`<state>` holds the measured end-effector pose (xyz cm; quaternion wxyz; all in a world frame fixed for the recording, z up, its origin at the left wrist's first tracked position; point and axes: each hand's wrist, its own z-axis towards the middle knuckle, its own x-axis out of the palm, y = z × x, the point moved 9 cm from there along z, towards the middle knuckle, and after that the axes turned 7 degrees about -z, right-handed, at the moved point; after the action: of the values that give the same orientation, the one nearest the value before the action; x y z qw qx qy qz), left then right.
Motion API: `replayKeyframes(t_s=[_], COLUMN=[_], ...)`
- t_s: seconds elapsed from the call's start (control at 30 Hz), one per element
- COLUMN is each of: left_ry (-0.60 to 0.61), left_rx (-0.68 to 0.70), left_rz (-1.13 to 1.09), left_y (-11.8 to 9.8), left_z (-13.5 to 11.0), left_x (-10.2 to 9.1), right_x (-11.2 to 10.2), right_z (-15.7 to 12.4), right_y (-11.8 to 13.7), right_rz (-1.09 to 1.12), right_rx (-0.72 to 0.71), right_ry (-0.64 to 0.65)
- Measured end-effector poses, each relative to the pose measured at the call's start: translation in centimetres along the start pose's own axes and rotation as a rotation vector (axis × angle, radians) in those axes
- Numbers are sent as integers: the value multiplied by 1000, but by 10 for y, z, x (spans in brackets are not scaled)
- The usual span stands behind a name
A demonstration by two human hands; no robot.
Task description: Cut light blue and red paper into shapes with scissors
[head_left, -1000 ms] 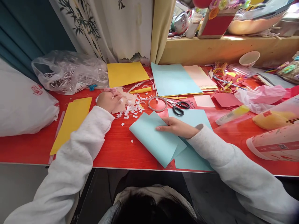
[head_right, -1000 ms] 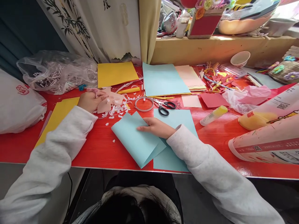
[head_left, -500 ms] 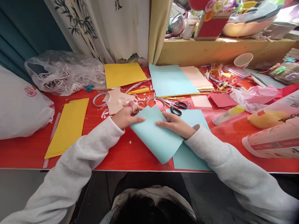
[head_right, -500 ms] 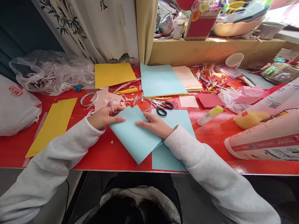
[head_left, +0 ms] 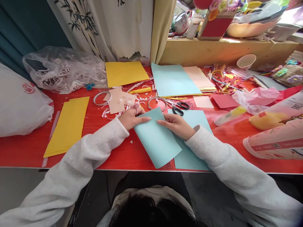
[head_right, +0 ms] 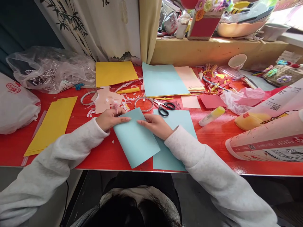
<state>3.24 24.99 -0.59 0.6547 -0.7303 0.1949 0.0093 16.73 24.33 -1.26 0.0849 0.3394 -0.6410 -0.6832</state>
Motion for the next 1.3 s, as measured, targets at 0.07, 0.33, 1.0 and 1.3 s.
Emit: replayKeyframes(t_s=[0.07, 0.33, 1.0, 1.3], left_ry=[4, -12, -142, -98], left_rx=[-4, 33, -10, -115], left_rz=[-14, 23, -162, -437], left_y=[0, -1, -8, 1], left_z=[-1, -2, -6, -10], left_x=[0, -3, -11, 0], right_x=[-3, -4, -25, -36], right_z=[0, -1, -1, -3], right_y=[0, -1, 7, 7], right_rz=[-47, 88, 131, 183], right_rx=[-11, 41, -87, -115], right_ry=[-22, -30, -242, -334])
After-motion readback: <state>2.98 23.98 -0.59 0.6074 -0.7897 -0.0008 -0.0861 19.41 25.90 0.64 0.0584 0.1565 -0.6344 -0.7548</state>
